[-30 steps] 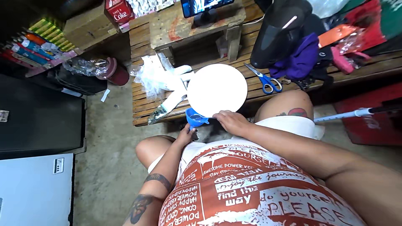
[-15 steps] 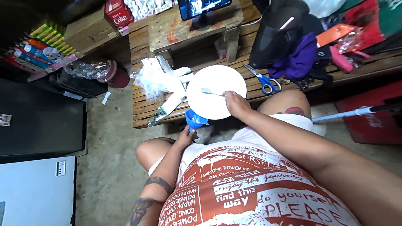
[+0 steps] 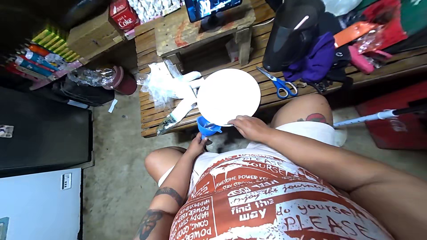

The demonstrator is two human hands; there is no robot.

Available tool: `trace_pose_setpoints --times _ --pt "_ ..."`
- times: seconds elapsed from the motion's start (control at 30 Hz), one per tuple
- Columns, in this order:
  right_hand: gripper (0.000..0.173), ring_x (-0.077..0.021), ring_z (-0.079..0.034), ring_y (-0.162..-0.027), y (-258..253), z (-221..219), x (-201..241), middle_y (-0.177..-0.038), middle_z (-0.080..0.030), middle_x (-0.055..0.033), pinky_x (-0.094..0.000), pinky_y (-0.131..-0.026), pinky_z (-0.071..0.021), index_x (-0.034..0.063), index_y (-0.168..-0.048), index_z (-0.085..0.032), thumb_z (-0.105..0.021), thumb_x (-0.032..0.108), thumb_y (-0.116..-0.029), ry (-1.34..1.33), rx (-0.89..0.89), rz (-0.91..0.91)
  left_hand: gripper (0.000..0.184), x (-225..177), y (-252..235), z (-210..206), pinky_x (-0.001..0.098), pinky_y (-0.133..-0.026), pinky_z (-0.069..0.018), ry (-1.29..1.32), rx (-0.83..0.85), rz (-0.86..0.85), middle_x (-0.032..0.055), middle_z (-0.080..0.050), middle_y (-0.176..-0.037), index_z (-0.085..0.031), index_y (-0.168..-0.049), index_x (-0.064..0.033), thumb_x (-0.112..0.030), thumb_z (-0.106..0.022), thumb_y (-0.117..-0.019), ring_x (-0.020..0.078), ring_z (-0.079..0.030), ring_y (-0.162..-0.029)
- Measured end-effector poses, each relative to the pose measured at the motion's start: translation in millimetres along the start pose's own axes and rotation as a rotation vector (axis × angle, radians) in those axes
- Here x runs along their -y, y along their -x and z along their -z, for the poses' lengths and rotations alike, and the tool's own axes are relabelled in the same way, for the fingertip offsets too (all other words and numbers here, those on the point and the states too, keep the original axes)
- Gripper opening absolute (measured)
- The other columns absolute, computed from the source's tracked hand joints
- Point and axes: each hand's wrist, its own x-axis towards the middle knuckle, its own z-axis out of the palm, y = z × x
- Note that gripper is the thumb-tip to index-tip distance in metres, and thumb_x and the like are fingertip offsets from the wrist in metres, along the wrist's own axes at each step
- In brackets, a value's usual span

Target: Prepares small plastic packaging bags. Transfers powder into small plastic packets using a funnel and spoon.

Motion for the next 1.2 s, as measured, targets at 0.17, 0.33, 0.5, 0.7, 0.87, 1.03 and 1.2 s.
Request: trace_pose_setpoints --times 0.17,0.33,0.5,0.7,0.87,1.03,1.2 --pt "0.032 -0.0401 -0.067 -0.106 -23.9 0.8 -12.9 -0.113 -0.067 -0.0218 -0.0546 -0.089 -0.0560 0.0052 -0.132 -0.064 -0.046 0.007 -0.1056 -0.034 -0.099 -0.147 0.042 -2.4 1.4 0.0 0.0474 -0.109 -0.0456 -0.002 0.000 0.000 0.0232 -0.062 -0.133 -0.046 -0.146 0.0007 -0.022 -0.045 -0.1105 0.0294 -0.061 -0.124" --pt "0.034 -0.0408 -0.065 -0.114 -40.0 -0.7 -13.5 -0.123 -0.066 -0.0232 -0.0552 -0.097 -0.0531 0.0048 -0.137 -0.060 -0.043 0.010 -0.1082 -0.068 -0.056 -0.269 0.042 -2.5 1.2 0.5 0.0467 -0.111 -0.0443 -0.005 -0.008 -0.004 0.0233 -0.061 -0.135 -0.046 -0.145 0.0018 -0.021 -0.045 -0.1103 0.0294 -0.060 -0.126" --pt "0.029 -0.0367 -0.068 -0.112 -21.4 1.9 -16.3 -0.119 -0.069 -0.0193 -0.0549 -0.097 -0.0539 0.0054 -0.129 -0.066 -0.047 0.012 -0.1075 -0.127 -0.030 -0.095 0.041 -1.7 -0.3 0.9 0.0489 -0.109 -0.0456 -0.005 -0.004 -0.001 0.0239 -0.061 -0.133 -0.046 -0.144 0.0016 -0.021 -0.047 -0.1100 0.0314 -0.061 -0.123" --pt "0.030 -0.0372 -0.068 -0.113 -30.7 10.2 -20.8 -0.121 -0.069 -0.0207 -0.0556 -0.097 -0.0535 0.0037 -0.126 -0.067 -0.045 0.012 -0.1081 -0.174 -0.119 -0.160 0.041 -0.3 -3.0 -0.7 0.0502 -0.109 -0.0458 -0.016 0.002 -0.017 0.0240 -0.062 -0.131 -0.047 -0.144 0.0010 -0.022 -0.047 -0.1100 0.0319 -0.062 -0.122" --pt "0.035 -0.0415 -0.064 -0.118 -52.5 17.2 -20.4 -0.128 -0.064 -0.0238 -0.0571 -0.099 -0.0516 0.0043 -0.136 -0.060 -0.040 0.013 -0.1095 -0.078 -0.130 -0.386 0.041 -1.7 0.6 0.7 0.0465 -0.108 -0.0464 -0.030 0.016 -0.036 0.0234 -0.063 -0.130 -0.048 -0.143 0.0017 -0.023 -0.046 -0.1102 0.0287 -0.062 -0.122" --pt "0.040 -0.0423 -0.066 -0.111 -45.0 6.9 -10.7 -0.120 -0.066 -0.0225 -0.0579 -0.089 -0.0548 0.0126 -0.143 -0.059 -0.043 0.008 -0.1066 0.041 0.037 -0.307 0.041 -5.2 1.4 0.6 0.0450 -0.105 -0.0481 -0.047 0.031 -0.024 0.0211 -0.065 -0.125 -0.049 -0.142 0.0014 -0.024 -0.045 -0.1102 0.0263 -0.064 -0.116" --pt "0.038 -0.0398 -0.068 -0.109 -14.2 7.4 2.8 -0.121 -0.068 -0.0201 -0.0571 -0.090 -0.0550 0.0124 -0.143 -0.059 -0.046 0.011 -0.1065 0.030 0.128 -0.241 0.042 -3.8 0.1 0.3 0.0455 -0.108 -0.0471 -0.033 0.033 -0.025 0.0217 -0.064 -0.129 -0.049 -0.143 0.0009 -0.025 -0.046 -0.1100 0.0272 -0.063 -0.120"
